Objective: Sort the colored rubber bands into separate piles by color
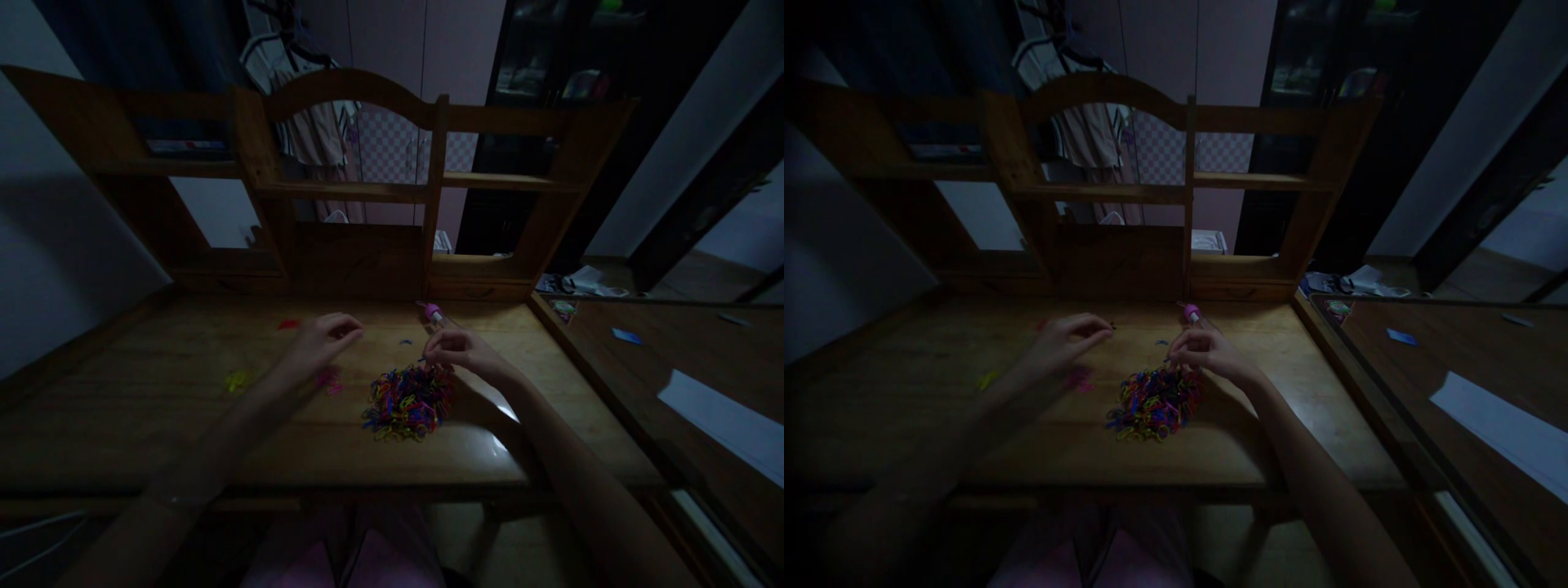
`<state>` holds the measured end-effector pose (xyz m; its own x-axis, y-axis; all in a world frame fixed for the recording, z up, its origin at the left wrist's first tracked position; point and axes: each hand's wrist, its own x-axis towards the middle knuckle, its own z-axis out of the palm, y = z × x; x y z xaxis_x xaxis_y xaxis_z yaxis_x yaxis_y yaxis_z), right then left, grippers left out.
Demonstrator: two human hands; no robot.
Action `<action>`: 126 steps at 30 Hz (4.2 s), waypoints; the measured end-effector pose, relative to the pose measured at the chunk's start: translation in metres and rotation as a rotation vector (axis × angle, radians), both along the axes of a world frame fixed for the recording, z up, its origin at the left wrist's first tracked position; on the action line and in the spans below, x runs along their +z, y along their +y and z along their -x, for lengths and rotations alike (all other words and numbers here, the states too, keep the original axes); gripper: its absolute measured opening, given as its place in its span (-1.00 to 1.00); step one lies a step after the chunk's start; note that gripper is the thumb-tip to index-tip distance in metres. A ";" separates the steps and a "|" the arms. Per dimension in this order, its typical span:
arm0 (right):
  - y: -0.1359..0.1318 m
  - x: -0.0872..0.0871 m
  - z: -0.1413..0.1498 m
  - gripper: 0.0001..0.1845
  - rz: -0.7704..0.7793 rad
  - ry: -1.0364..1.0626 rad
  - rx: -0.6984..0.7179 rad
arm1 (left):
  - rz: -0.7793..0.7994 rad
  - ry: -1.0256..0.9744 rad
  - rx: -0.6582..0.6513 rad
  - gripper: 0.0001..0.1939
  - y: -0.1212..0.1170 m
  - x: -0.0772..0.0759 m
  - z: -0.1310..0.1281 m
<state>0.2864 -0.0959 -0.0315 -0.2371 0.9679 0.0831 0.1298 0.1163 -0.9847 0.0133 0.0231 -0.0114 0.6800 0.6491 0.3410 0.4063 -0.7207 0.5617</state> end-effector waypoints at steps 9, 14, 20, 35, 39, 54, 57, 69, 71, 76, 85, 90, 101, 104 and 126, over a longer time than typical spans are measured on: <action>0.004 -0.003 -0.005 -0.84 -0.036 -0.009 -0.081 | 0.096 -0.091 0.103 -0.81 -0.097 -0.057 -0.013; 0.004 -0.006 -0.006 -0.78 0.044 -0.025 -0.049 | 0.097 -0.172 0.269 -0.81 -0.097 -0.071 -0.019; 0.005 -0.010 -0.012 -0.71 0.119 -0.218 0.021 | 0.179 -0.274 0.252 -0.82 -0.108 -0.068 -0.024; 0.007 -0.019 -0.013 -0.70 -0.138 -0.598 0.065 | 0.322 -0.448 0.349 -0.84 -0.116 -0.067 -0.020; 0.008 -0.024 -0.017 -0.69 -0.147 -0.591 0.056 | 0.339 -0.454 0.339 -0.84 -0.116 -0.067 -0.019; 0.006 -0.007 -0.009 -0.78 -0.052 -0.257 0.045 | 0.306 -0.425 0.331 -0.83 -0.115 -0.064 -0.021; 0.004 -0.006 -0.001 -0.69 -0.014 -0.145 0.086 | 0.306 -0.404 0.291 -0.84 -0.115 -0.062 -0.029; 0.002 -0.009 0.017 -0.69 -0.037 -0.095 0.125 | 0.118 -0.359 0.212 -0.92 -0.107 -0.054 -0.065; 0.002 -0.009 0.016 -0.68 -0.030 -0.088 0.091 | 0.121 -0.355 0.249 -0.92 -0.103 -0.054 -0.062; 0.003 -0.011 0.013 -0.68 -0.004 -0.084 0.033 | 0.151 -0.358 0.293 -0.91 -0.099 -0.058 -0.051; 0.003 -0.011 0.010 -0.72 0.034 -0.029 0.020 | 0.090 -0.310 0.289 -0.90 -0.104 -0.056 -0.045; 0.004 -0.007 0.009 -0.65 0.032 -0.048 -0.032 | 0.064 -0.296 0.328 -0.87 -0.112 -0.061 -0.026; 0.021 -0.011 0.008 -0.71 -0.107 -0.238 -0.126 | 0.457 -0.232 0.338 -0.78 -0.131 -0.079 0.067; 0.051 -0.006 0.029 -0.78 -0.259 -0.517 -0.050 | 0.568 -0.233 0.275 -0.74 -0.127 -0.073 0.074; 0.032 -0.004 0.008 -0.58 -0.665 -0.625 -0.562 | 0.254 -0.297 0.310 -0.79 -0.129 -0.069 0.022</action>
<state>0.2786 -0.0638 -0.0353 0.0456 0.7563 0.6526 0.7910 0.3716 -0.4860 -0.0084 -0.1062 -0.0803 0.3392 0.8933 0.2950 0.3760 -0.4162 0.8279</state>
